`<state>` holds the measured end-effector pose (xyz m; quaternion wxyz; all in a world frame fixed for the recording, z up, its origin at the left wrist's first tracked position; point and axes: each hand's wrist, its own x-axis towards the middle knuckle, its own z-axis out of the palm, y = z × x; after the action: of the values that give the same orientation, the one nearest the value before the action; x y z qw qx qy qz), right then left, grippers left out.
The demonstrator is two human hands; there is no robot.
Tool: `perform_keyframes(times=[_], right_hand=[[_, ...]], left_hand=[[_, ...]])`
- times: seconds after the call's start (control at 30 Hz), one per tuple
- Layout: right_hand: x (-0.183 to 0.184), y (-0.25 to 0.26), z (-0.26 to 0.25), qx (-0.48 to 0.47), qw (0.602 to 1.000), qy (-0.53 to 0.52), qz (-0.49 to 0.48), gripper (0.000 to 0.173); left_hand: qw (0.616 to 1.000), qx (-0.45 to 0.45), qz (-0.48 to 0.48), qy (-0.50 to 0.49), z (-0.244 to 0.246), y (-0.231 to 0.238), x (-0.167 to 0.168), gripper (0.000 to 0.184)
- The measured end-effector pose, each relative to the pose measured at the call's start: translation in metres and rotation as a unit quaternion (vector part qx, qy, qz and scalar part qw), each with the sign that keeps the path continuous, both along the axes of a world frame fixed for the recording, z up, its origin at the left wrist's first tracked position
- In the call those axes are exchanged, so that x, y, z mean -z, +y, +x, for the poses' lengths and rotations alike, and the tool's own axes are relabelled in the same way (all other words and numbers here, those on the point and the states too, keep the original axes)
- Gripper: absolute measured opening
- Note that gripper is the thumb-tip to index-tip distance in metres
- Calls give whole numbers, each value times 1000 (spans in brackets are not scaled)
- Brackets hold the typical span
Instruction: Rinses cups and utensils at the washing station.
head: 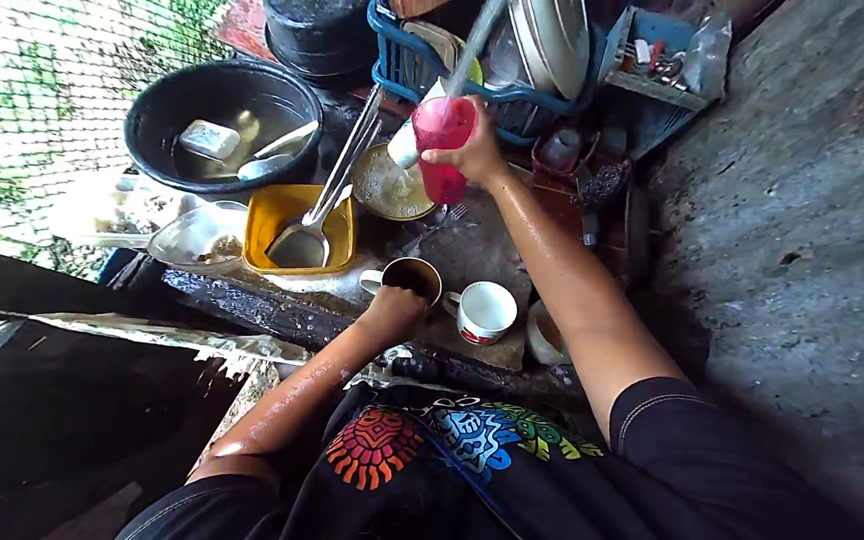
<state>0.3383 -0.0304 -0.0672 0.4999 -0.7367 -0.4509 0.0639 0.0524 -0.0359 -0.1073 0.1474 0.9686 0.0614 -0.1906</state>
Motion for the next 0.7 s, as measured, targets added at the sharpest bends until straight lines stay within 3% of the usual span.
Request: perform_keyframes(times=[0.23, 0.37, 0.53, 0.6, 0.7], right_hand=[[-4, 35, -14, 34, 959, 240, 149, 80], [-8, 49, -21, 19, 923, 311, 225, 62], [-14, 52, -25, -27, 846, 441, 297, 38], [-19, 53, -28, -54, 814, 459, 352, 37], [-17, 59, -32, -90, 751, 499, 422, 44]], left_hand=[[998, -10, -9, -54, 3, 4, 18, 37], [977, -20, -56, -205, -7, 12, 26, 53], [856, -125, -192, -463, -12, 46, 7, 47], [790, -176, -234, -539, -3, 67, -8, 56], [695, -283, -328, -574, 23, 95, -24, 77]])
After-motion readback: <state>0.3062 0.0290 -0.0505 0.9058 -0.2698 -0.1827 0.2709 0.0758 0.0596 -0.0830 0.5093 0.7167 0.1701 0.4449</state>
